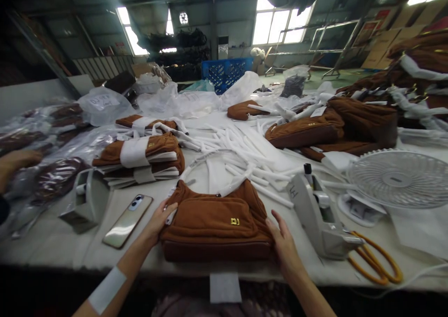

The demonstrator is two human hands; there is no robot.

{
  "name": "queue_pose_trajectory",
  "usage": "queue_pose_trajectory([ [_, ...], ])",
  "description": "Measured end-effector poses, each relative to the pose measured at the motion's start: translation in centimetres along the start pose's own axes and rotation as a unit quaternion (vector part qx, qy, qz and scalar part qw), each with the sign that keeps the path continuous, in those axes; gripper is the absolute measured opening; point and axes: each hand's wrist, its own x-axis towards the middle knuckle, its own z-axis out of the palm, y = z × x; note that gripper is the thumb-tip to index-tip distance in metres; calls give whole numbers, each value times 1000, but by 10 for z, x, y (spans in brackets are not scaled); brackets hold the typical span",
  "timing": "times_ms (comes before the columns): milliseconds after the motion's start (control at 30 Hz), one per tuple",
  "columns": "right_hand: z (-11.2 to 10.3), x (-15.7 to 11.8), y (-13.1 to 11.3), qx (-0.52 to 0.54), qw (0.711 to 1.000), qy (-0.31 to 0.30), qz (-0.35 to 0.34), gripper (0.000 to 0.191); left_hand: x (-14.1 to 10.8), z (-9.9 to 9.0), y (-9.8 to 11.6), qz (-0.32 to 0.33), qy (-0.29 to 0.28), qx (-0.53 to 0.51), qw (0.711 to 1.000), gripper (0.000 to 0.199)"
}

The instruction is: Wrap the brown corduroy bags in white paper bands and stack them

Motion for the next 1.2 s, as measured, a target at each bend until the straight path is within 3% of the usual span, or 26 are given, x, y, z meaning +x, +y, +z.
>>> queue_pose_trajectory([
  [100, -15, -20, 20, 7, 997, -50, -62, 95, -31, -16, -18, 15, 65, -15, 998, 78],
  [167, -20, -31, 30, 13, 994, -68, -90, 99, -59, -22, -37, 64, 67, 36, 995, 90],
  [233, -18, -36, 33, -7, 994, -66, -91, 103, -81, -19, -52, 135, 41, 132, 981, 90],
  [300, -11, -31, 26, -52, 993, -50, -93, 105, -90, -7, -56, 178, 76, 220, 956, 80],
  [367, 0, -18, 12, -85, 988, -25, -126, 103, -81, 9, -46, 209, 108, 243, 941, 62],
  [433, 12, 0, -2, -93, 979, 11, -181, 97, -60, 21, -26, 254, 104, 240, 931, 45],
  [500, 25, 19, -10, -100, 970, 44, -217, 93, -35, 26, -6, 294, 94, 254, 916, 34],
  [567, 34, 34, -10, -125, 969, 63, -206, 90, -18, 25, 2, 306, 94, 277, 906, 33],
  [633, 38, 44, -2, -142, 971, 67, -179, 86, -17, 22, -5, 329, 128, 303, 885, 39],
  [733, 39, 50, 12, -130, 973, 60, -183, 82, -50, 26, -36, 450, 176, 368, 794, 46],
  [767, 38, 50, 15, -125, 972, 56, -190, 82, -65, 31, -47, 499, 137, 392, 761, 48],
  [867, 38, 48, 14, -116, 973, 39, -197, 82, -103, 54, -74, 558, -114, 486, 663, 74],
  [933, 39, 44, 7, -107, 974, 20, -198, 82, -110, 68, -82, 552, -209, 532, 607, 65],
  [967, 40, 41, 2, -100, 975, 10, -199, 81, -109, 73, -83, 548, -226, 543, 594, 53],
  [1033, 42, 34, -10, -86, 975, -7, -205, 79, -101, 77, -82, 543, -230, 543, 598, 32],
  [1200, 41, 11, -25, -87, 967, -40, -237, 78, -105, 59, -87, 559, -257, 493, 615, 26],
])
